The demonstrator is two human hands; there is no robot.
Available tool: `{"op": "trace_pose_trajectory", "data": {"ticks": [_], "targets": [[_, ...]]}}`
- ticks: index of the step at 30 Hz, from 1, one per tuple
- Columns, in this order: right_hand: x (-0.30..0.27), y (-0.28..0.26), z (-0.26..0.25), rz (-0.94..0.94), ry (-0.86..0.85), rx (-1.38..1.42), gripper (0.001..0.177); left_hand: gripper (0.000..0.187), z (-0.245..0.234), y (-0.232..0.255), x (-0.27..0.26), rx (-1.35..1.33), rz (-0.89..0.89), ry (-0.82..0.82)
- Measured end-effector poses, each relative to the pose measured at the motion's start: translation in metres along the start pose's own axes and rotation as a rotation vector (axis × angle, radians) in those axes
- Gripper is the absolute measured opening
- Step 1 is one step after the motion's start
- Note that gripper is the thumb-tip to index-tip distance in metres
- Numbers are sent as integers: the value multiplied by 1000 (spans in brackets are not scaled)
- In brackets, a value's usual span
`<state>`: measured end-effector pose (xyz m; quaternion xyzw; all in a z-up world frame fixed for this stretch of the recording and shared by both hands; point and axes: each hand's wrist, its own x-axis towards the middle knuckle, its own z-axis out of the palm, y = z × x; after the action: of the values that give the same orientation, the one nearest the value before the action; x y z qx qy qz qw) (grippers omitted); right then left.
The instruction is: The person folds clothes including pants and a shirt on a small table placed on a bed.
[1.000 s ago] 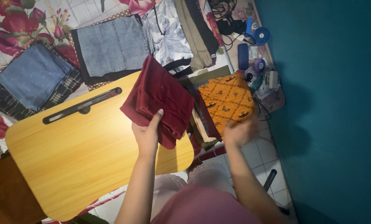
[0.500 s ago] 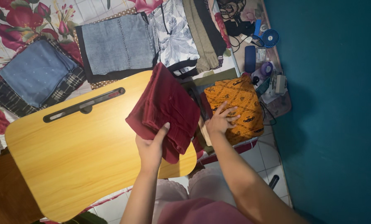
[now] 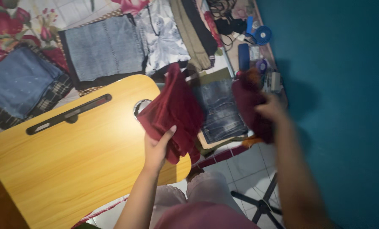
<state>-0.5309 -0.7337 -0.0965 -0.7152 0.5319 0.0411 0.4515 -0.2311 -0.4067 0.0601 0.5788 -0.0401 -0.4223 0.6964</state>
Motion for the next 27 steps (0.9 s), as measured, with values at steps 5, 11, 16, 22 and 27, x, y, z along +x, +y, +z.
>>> {"op": "trace_pose_trajectory", "data": {"ticks": [5, 11, 16, 22, 27], "targets": [[-43, 52, -105, 262, 101, 99, 36, 62, 37, -49, 30, -134, -247, -129], [-96, -4, -127, 331, 311, -182, 48, 59, 46, -212, 96, 108, -456, -24], [-96, -42, -81, 340, 473, -423, 53, 57, 4, -333, 116, 700, -379, 112], [-66, -57, 139, 90, 386, -716, 63, 55, 6, -343, 110, 723, -342, 125], [-78, -76, 255, 224, 282, -1415, 85, 56, 2, -353, 111, 499, -466, 162]]}}
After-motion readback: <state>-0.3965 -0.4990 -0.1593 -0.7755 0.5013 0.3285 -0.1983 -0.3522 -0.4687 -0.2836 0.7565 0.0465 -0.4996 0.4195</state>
